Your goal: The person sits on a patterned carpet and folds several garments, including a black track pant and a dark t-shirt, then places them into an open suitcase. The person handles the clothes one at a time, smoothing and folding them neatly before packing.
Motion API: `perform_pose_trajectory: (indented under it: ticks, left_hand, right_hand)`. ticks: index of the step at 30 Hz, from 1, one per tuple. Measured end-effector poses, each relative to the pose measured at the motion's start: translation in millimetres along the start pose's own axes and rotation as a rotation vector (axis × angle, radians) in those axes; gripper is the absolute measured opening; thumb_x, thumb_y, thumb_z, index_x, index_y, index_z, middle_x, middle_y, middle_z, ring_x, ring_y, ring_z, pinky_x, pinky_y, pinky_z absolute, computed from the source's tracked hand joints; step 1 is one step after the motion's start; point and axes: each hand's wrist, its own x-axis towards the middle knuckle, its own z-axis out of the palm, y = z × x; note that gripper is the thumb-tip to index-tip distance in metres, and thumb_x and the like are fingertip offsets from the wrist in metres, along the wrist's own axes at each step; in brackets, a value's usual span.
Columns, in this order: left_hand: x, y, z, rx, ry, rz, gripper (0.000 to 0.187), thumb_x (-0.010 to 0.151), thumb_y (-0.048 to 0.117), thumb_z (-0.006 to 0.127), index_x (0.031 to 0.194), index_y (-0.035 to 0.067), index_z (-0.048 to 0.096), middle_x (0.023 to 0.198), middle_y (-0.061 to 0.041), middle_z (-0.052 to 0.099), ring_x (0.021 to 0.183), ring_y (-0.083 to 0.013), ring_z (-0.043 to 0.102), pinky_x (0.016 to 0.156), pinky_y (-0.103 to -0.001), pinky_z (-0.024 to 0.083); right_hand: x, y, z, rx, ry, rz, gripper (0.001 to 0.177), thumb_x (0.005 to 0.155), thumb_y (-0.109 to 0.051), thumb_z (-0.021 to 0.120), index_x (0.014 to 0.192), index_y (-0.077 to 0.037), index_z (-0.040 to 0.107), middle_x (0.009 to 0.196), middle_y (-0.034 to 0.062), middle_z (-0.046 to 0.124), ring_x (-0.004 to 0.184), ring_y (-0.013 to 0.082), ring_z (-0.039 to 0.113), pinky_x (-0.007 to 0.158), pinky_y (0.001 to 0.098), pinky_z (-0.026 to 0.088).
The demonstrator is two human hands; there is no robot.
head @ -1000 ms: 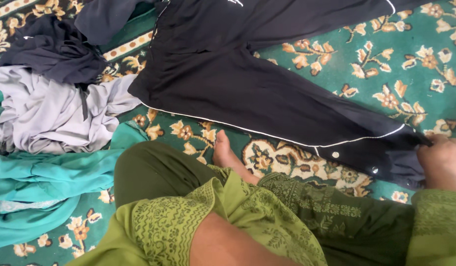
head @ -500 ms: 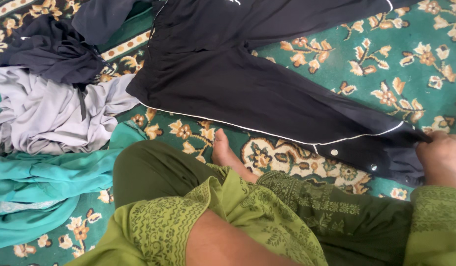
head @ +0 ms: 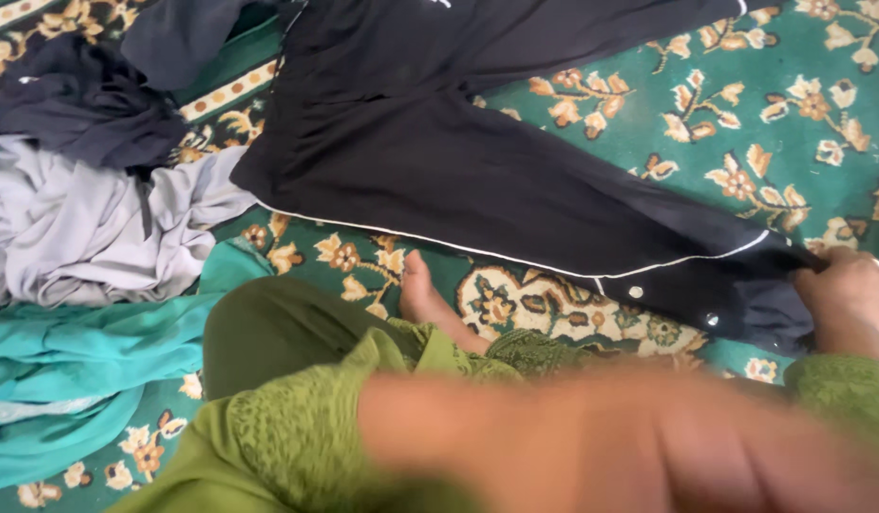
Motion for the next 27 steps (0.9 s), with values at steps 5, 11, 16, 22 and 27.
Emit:
perform_pose_trajectory:
  ticks: [5,11,16,22,27]
  left_hand:
    - [63.0,-56.9,-186.8,0.187,0.679,-0.031,0.019,0.1,0.025,0.065,0.104,0.007,0.071,0.082,-0.006,0.071,0.063,-0.0119,0.069,0.055,-0.027,0.061]
    - [21.1,-141.4,-335.7,1.287,1.031,-0.217,0.014,0.088,0.018,0.069,0.097,0.01,0.077,0.104,-0.013,0.073,0.095,-0.0332,0.071,0.084,-0.042,0.058]
    - [3.4,-137.1,-390.1,1.584,1.122,-0.416,0.03,0.089,0.01,0.061,0.119,0.012,0.068,0.139,-0.015,0.058,0.104,-0.042,0.064,0.087,-0.051,0.053]
    - [-6.2,-98.4,-414.3,1.612,0.938,-0.841,0.022,0.107,0.027,0.066,0.124,0.014,0.066,0.127,-0.018,0.062,0.116,-0.0411,0.066,0.101,-0.052,0.052]
    - [-2.8,-89.0,-397.1,1.417,1.172,-0.497,0.071,0.079,0.011,0.079,0.142,0.008,0.045,0.15,-0.025,0.035,0.115,-0.0466,0.059,0.095,-0.051,0.05]
  right_hand:
    - [-9.1,-5.2,-15.9,0.093,-0.017,0.088,0.046,0.091,-0.045,0.069,0.125,-0.015,0.076,0.116,0.0216,0.073,0.108,0.0414,0.067,0.087,0.0534,0.052]
    - [-18.7,-6.0,-28.0,0.151,-0.075,0.115,0.035,0.097,-0.041,0.062,0.12,-0.02,0.079,0.118,0.0172,0.074,0.112,0.0383,0.069,0.093,0.0506,0.054]
    - [-10.0,4.2,-13.1,0.184,-0.214,0.019,0.04,0.085,-0.037,0.076,0.122,-0.021,0.076,0.118,0.0126,0.075,0.108,0.0357,0.069,0.089,0.0497,0.055]
    - [32.2,20.5,-19.8,0.142,0.201,0.098,0.021,0.099,-0.022,0.069,0.115,-0.01,0.073,0.122,0.0184,0.071,0.116,0.0382,0.066,0.1,0.0502,0.052]
    - [55.3,-17.1,-41.1,0.552,0.45,-0.038,0.062,0.081,-0.01,0.07,0.14,0.0,0.052,0.129,0.0267,0.058,0.116,0.0413,0.058,0.099,0.0484,0.048]
